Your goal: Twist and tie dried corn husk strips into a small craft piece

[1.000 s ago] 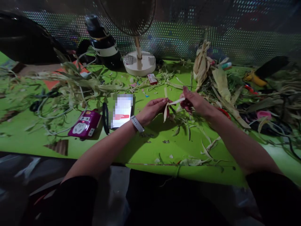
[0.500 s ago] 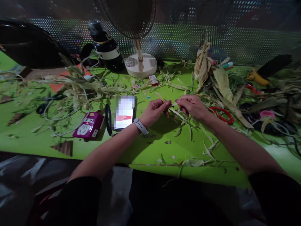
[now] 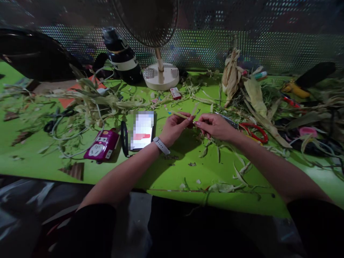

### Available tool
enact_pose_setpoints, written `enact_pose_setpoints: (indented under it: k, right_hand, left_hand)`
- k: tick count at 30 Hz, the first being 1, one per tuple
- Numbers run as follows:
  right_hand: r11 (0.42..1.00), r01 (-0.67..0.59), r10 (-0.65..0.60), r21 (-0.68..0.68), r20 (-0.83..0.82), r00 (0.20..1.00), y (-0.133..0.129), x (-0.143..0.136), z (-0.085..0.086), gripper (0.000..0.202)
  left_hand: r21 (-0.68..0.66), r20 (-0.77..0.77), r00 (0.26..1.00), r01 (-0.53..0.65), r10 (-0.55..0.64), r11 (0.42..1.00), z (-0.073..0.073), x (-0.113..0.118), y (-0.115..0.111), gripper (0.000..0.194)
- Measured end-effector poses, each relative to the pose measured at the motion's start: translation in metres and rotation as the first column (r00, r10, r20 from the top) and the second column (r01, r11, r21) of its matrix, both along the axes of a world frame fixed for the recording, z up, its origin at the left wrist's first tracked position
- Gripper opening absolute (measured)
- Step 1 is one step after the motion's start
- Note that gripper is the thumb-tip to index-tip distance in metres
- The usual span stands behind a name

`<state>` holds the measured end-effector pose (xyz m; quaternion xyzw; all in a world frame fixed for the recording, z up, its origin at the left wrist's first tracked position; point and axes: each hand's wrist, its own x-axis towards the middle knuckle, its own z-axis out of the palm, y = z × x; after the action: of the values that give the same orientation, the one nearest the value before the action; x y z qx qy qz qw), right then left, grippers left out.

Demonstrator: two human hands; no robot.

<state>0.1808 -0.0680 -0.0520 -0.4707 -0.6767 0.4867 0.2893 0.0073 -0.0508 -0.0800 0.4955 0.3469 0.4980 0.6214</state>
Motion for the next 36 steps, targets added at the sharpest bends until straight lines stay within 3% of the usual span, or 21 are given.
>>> enact_pose_setpoints:
  k: [6, 9, 13, 17, 23, 26, 33, 36]
  right_hand:
    - [0.981, 0.009, -0.031, 0.191, 0.111, 0.993, -0.002, -0.001, -0.007, 0.022]
    - [0.985, 0.049, -0.059, 0.166, 0.059, 0.996, -0.001, 0.002, -0.005, 0.022]
    - [0.962, 0.207, -0.208, 0.180, -0.015, 0.978, 0.007, 0.008, -0.003, 0.024]
    - [0.917, 0.280, -0.276, 0.285, -0.053, 0.960, 0.014, 0.012, -0.009, 0.024]
    - [0.884, 0.364, -0.333, 0.294, -0.149, 0.931, 0.015, 0.011, -0.010, 0.028]
    - [0.878, 0.397, -0.348, 0.267, -0.214, 0.913, 0.015, 0.011, -0.006, 0.031]
    - [0.932, 0.257, -0.206, 0.257, -0.207, 0.956, 0.016, 0.008, -0.003, 0.033]
    - [0.937, 0.238, -0.195, 0.258, -0.181, 0.964, 0.014, 0.005, -0.006, 0.033]
  left_hand:
    - [-0.017, 0.005, 0.999, -0.042, 0.042, 0.999, 0.002, 0.002, -0.001, 0.018]
    - [-0.075, 0.036, 0.999, -0.019, 0.022, 0.997, 0.005, 0.000, 0.000, 0.019]
    - [-0.218, 0.046, 0.997, 0.075, -0.067, 0.973, 0.006, -0.004, 0.003, 0.028]
    - [-0.202, 0.092, 0.995, 0.053, -0.035, 0.978, 0.004, -0.005, 0.005, 0.027]
    - [-0.239, 0.046, 0.999, 0.024, -0.014, 0.971, 0.004, -0.006, 0.002, 0.025]
    - [-0.235, 0.008, 0.998, 0.058, -0.058, 0.970, 0.004, -0.006, 0.000, 0.025]
    - [-0.373, 0.113, 0.974, 0.226, -0.197, 0.900, 0.006, -0.004, -0.002, 0.032]
    - [-0.289, 0.038, 0.973, 0.227, -0.226, 0.930, 0.004, -0.003, -0.003, 0.032]
